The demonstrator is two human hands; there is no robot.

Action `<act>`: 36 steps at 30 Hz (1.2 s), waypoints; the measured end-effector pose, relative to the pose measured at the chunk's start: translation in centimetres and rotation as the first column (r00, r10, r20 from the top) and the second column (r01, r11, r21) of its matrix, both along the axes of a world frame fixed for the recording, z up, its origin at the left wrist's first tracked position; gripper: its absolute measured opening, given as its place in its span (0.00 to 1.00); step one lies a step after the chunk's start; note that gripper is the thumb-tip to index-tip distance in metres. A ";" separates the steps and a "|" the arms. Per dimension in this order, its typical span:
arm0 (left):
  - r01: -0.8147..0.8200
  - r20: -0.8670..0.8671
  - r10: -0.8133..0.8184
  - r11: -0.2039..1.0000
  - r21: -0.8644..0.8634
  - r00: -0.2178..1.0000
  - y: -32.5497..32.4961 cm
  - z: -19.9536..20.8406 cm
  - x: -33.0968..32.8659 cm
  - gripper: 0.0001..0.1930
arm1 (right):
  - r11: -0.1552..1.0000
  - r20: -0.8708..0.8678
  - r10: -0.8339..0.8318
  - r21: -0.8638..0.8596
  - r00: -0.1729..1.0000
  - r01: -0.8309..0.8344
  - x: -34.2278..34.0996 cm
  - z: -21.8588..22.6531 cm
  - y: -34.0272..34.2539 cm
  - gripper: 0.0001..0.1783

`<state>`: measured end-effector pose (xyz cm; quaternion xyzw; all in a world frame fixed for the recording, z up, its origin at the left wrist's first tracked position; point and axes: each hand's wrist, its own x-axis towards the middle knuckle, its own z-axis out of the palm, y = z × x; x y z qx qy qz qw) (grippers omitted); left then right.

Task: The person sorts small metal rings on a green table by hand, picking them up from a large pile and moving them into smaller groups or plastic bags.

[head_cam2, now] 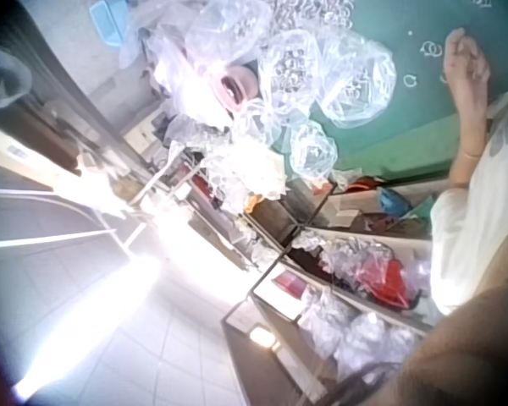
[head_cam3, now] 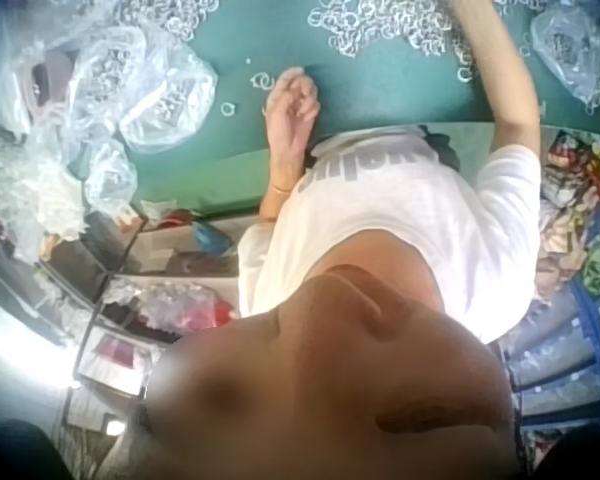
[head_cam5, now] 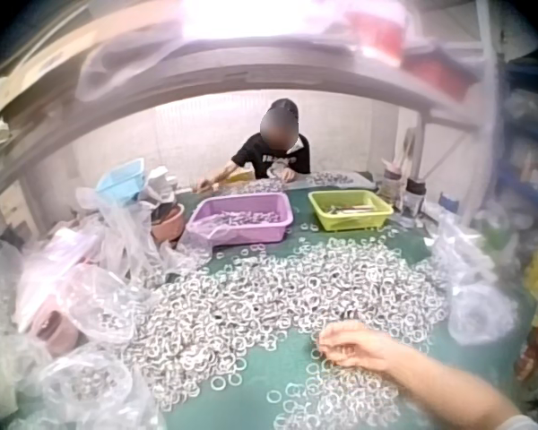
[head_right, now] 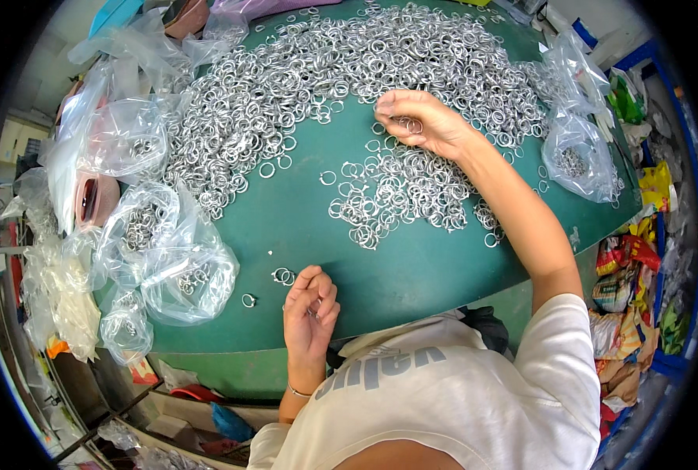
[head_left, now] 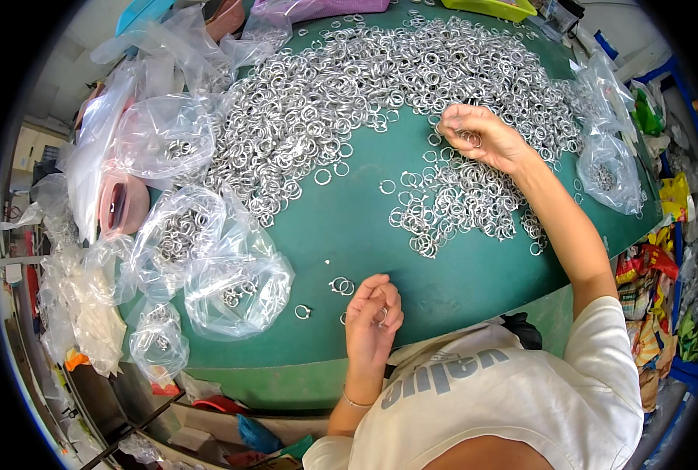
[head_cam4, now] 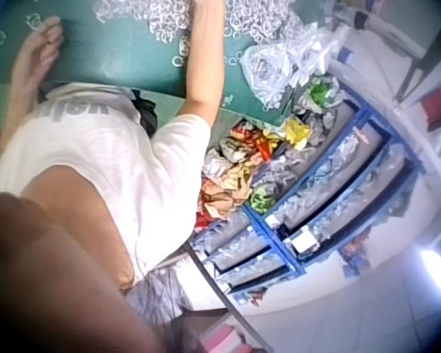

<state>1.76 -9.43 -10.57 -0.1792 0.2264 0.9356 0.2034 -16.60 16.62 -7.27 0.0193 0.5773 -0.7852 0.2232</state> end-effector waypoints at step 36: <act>0.143 -0.044 -0.173 0.912 -0.384 0.984 -0.5 1.3 -0.9 0.08 | 0.169 -0.129 0.673 0.985 0.728 0.017 6.6 1.5 -3.5 0.09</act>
